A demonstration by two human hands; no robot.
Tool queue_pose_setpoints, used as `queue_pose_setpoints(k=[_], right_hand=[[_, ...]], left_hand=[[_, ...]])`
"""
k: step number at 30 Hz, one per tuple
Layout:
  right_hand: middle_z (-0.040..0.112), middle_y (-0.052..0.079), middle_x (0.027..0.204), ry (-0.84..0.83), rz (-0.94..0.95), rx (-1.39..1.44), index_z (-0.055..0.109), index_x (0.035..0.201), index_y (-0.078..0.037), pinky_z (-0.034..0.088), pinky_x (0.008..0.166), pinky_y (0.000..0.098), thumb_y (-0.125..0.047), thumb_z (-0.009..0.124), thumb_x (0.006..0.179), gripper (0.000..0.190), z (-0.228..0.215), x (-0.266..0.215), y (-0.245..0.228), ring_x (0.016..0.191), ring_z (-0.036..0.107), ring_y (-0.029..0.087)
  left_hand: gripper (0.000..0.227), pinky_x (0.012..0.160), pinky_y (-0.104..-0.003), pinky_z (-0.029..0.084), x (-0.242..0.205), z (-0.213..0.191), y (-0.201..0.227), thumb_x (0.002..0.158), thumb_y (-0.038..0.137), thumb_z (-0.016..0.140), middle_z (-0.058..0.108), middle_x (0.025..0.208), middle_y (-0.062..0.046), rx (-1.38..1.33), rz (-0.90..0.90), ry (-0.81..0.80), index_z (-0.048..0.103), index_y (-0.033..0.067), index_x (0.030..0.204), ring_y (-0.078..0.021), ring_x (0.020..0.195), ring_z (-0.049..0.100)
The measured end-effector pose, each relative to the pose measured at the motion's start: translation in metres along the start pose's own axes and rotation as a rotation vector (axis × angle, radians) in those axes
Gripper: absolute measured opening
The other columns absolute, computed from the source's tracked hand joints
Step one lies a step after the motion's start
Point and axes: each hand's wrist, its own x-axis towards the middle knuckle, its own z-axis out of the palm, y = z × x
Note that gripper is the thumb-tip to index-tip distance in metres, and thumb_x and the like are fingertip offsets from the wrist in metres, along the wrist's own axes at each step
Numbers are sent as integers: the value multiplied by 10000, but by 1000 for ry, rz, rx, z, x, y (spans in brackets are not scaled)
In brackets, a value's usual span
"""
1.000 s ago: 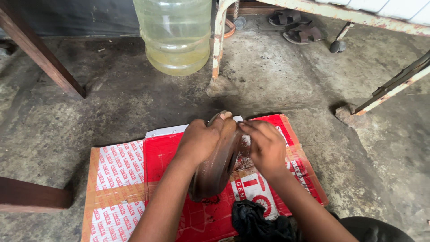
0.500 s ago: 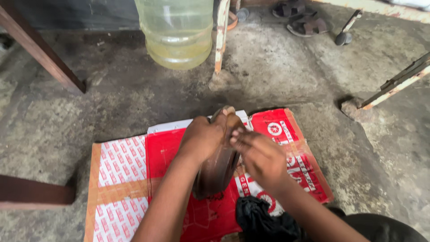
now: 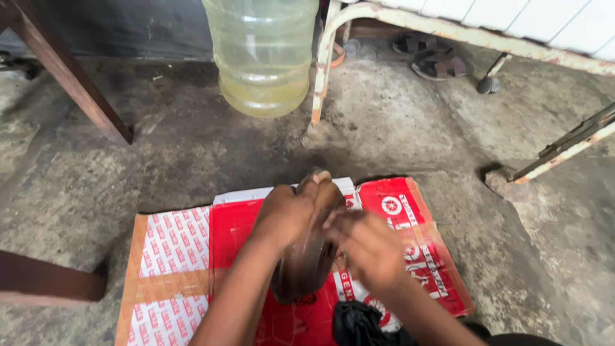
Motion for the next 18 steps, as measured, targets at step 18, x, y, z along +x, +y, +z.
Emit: queue_pose_setpoints(k=[18], right_hand=[[729, 121, 1064, 54, 189, 16, 711, 1043, -23, 603, 855, 359, 135, 611, 748, 350, -4, -5, -2, 996, 739, 290]], left_hand=[[760, 914, -503, 535, 3, 3, 3, 930, 620, 529, 697, 1021, -365, 21, -10, 23, 720, -111, 1012, -467, 1059, 694]])
